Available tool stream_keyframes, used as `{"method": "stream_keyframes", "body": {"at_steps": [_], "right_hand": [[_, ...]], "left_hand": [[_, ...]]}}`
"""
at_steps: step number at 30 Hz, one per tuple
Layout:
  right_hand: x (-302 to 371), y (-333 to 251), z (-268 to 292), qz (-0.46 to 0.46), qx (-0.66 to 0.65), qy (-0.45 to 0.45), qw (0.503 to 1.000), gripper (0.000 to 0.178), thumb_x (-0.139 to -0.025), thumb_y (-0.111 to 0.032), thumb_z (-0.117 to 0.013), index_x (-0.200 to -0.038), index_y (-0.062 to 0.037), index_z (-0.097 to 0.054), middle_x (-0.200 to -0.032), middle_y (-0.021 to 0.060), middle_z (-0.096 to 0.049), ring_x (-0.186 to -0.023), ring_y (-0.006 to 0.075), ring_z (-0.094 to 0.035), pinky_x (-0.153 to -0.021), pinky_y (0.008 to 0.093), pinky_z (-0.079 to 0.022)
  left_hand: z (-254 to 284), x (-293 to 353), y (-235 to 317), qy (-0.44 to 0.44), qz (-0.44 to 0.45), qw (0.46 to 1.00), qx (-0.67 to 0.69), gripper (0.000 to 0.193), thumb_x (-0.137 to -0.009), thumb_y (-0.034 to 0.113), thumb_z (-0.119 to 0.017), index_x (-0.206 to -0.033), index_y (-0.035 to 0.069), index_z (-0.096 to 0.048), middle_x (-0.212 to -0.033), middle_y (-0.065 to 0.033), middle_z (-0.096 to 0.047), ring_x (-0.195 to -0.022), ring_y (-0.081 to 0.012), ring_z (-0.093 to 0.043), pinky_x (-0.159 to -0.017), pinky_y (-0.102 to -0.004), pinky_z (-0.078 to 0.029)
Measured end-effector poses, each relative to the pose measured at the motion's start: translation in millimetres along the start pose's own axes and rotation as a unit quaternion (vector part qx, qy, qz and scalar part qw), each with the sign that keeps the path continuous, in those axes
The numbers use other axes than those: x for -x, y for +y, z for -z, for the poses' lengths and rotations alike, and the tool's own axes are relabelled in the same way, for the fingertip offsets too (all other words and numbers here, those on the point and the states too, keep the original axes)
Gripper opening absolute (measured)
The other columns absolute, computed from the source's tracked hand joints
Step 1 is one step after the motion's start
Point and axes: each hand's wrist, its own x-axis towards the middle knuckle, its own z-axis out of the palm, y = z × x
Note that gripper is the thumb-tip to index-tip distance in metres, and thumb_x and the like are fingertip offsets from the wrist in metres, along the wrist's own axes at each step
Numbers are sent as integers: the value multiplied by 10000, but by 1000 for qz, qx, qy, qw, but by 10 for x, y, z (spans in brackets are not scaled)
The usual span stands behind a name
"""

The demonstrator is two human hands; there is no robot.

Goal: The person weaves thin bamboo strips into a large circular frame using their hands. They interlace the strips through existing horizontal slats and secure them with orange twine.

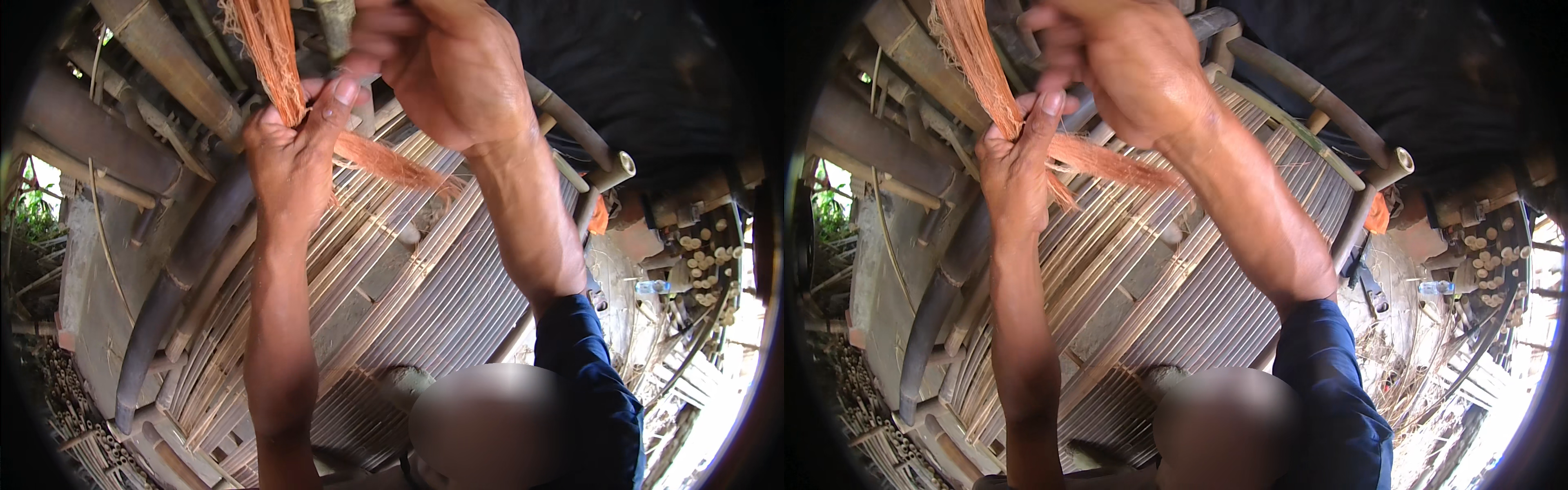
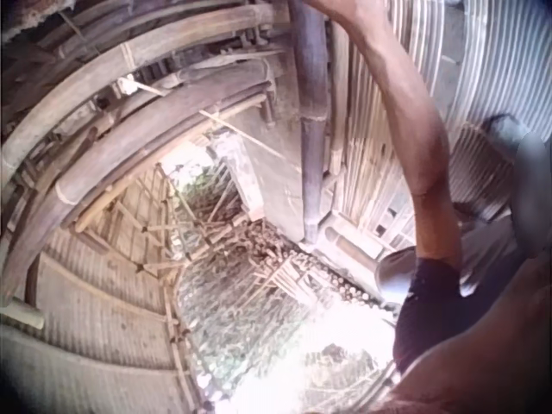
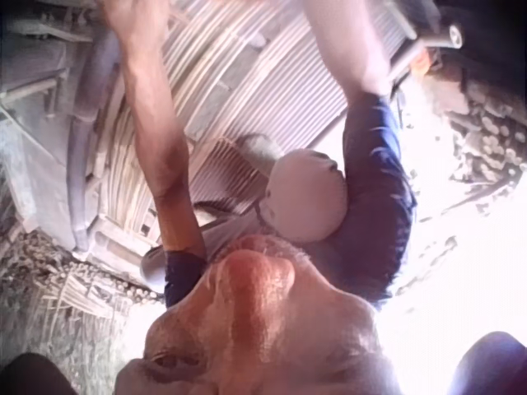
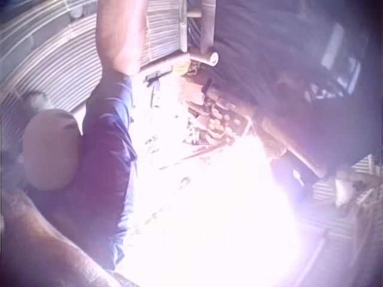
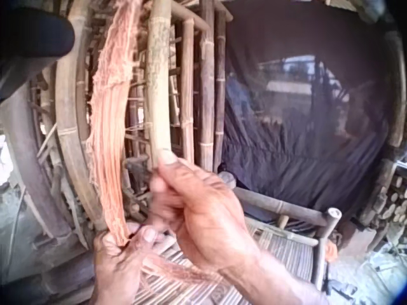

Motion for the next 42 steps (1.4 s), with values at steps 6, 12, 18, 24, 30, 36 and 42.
{"method": "stream_keyframes", "body": {"at_steps": [6,12,18,24,30,36,42], "right_hand": [[1452,1531,669,-180,446,76,874,428,-1041,-325,-469,-744,-53,-612,-613,82,-572,-450,165,-504,-405,296,-443],[4089,1656,327,-410,495,-81,762,321,-942,-319,-605,-774,-49,-655,-657,154,-652,-619,354,-668,-580,461,-533],[5661,378,785,-764,516,-32,386,416,-940,-350,-463,-939,-29,-727,-1032,256,-685,-975,408,-673,-870,480,-534],[7781,-1607,751,-878,472,27,72,368,-931,-337,-536,-1111,-56,-691,-1181,173,-677,-1108,297,-644,-936,424,-502],[7110,-1539,1356,-812,576,80,53,408,-926,-264,-564,-1280,-71,-617,-1293,176,-623,-1230,278,-577,-1022,384,-447],[4688,278,1918,-404,770,219,443,342,-847,-231,-656,-1158,-94,-620,-1188,148,-593,-1160,336,-553,-958,442,-463],[3862,690,3133,-393,759,338,393,370,-884,-296,-647,-1214,-130,-615,-1202,171,-613,-1159,354,-581,-945,470,-491]], "left_hand": [[553,-1,-47,127,-54,963,-233,760,-878,389,-771,-1414,-41,-448,-1333,-203,-557,-1212,-241,-538,-1045,-369,-417],[178,1240,-182,-27,188,980,-54,1067,-865,517,-686,-1561,-26,-87,-1583,-300,-159,-1485,-398,-188,-1209,-534,-175],[256,1253,-162,-381,199,763,483,683,-978,510,-546,-1335,-53,-398,-943,-143,-625,-813,-171,-607,-875,-368,-504],[1885,569,-386,56,218,829,512,321,-1105,316,-328,-1011,53,-487,-660,4,-387,-528,-103,-355,-448,-276,-364],[2156,1415,-736,77,341,912,217,310,-1072,295,-415,-1117,35,-576,-658,34,-366,-592,-71,-335,-549,-243,-291],[754,1962,-729,-9,443,896,21,451,-987,409,-444,-1226,53,-583,-830,41,-455,-696,-38,-353,-636,-215,-273],[772,2162,-636,-55,435,896,-71,472,-904,241,-465,-1316,26,-547,-978,-12,-576,-812,-56,-447,-687,-231,-316]]}}
